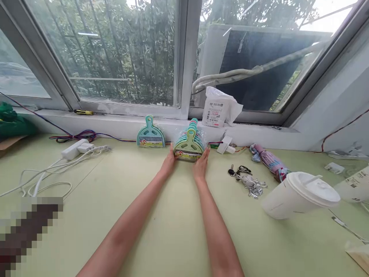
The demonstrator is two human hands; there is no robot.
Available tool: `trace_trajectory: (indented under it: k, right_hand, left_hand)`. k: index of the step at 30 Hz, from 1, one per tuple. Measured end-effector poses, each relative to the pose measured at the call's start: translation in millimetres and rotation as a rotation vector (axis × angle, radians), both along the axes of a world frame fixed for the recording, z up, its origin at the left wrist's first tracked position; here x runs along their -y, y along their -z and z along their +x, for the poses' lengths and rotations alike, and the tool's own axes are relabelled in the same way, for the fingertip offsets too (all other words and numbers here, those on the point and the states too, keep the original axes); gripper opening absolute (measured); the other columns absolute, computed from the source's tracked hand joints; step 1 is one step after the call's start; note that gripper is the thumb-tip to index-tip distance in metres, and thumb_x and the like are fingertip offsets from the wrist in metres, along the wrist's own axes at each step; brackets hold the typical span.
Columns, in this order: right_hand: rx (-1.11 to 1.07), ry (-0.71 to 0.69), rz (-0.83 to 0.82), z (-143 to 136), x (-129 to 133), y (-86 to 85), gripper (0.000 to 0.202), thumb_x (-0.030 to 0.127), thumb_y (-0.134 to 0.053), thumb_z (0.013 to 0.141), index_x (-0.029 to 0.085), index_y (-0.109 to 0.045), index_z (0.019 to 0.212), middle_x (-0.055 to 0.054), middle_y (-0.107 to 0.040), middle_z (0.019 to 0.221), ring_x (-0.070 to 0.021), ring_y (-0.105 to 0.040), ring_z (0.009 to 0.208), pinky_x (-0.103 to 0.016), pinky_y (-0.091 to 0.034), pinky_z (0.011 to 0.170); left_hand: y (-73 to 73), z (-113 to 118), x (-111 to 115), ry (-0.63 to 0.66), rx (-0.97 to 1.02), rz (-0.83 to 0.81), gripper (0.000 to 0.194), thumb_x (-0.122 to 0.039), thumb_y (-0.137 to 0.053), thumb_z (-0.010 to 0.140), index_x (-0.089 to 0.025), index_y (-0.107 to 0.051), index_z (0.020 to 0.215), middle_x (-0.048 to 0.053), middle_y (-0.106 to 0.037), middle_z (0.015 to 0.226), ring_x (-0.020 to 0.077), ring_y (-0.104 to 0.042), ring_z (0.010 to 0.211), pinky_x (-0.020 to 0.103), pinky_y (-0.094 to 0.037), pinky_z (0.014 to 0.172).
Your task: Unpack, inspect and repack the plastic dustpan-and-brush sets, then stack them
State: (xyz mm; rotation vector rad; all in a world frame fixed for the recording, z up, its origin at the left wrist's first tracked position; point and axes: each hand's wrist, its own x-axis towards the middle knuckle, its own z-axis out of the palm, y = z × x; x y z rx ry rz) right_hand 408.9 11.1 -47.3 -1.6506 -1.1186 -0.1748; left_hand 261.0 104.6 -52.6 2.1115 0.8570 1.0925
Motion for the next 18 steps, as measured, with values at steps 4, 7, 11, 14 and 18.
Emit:
trace_trajectory:
  k: [4, 7, 11, 14, 18]
  right_hand:
    - [-0.01, 0.056, -0.062, -2, 0, 0.0, 0.069, 0.022, -0.025, 0.089, 0.012, 0.008, 0.148, -0.016, -0.003, 0.155, -0.0215, -0.004, 0.144, -0.051, -0.018, 0.111]
    - [-0.006, 0.095, -0.115, -5, 1, -3.9, 0.069, 0.032, -0.025, 0.092, 0.01, 0.01, 0.147, -0.019, -0.001, 0.155, -0.0245, -0.002, 0.144, -0.057, -0.018, 0.109]
    - [0.064, 0.173, -0.145, -12, 10, -18.4, 0.084, 0.053, -0.028, 0.09, 0.003, 0.012, 0.146, -0.026, 0.002, 0.153, -0.0303, 0.007, 0.143, -0.066, -0.009, 0.105]
    - [0.184, 0.204, -0.16, -32, 29, -32.0, 0.085, 0.053, -0.029, 0.09, 0.002, 0.011, 0.145, -0.027, 0.005, 0.152, -0.0305, 0.015, 0.142, -0.068, -0.001, 0.103]
    - [0.37, 0.008, -0.269, -91, 77, -39.5, 0.068, 0.035, -0.03, 0.093, 0.013, 0.001, 0.149, -0.017, 0.002, 0.156, -0.0277, 0.013, 0.143, -0.067, 0.006, 0.104]
  left_hand:
    - [-8.2, -1, 7, -0.054, -0.062, 0.024, 0.079, -0.026, -0.047, 0.088, -0.024, 0.002, 0.149, 0.014, -0.035, 0.147, 0.0281, -0.05, 0.121, 0.038, -0.045, 0.092]
    - [-14.7, -2, 12, -0.149, -0.157, 0.055, 0.078, -0.03, -0.048, 0.088, -0.019, -0.002, 0.15, 0.018, -0.046, 0.138, 0.0289, -0.053, 0.116, 0.036, -0.046, 0.088]
    - [-20.1, -9, 23, -0.256, -0.281, 0.118, 0.082, -0.036, -0.051, 0.086, -0.009, -0.005, 0.149, 0.023, -0.053, 0.127, 0.03, -0.055, 0.113, 0.035, -0.044, 0.089]
    - [-21.4, -22, 37, -0.31, -0.297, 0.124, 0.087, -0.044, -0.05, 0.086, -0.005, -0.002, 0.148, 0.026, -0.051, 0.128, 0.0308, -0.053, 0.114, 0.036, -0.043, 0.089]
    - [-23.2, -55, 57, -0.395, -0.219, 0.094, 0.073, -0.042, -0.041, 0.091, -0.013, -0.006, 0.148, 0.021, -0.05, 0.131, 0.0275, -0.051, 0.116, 0.035, -0.043, 0.09]
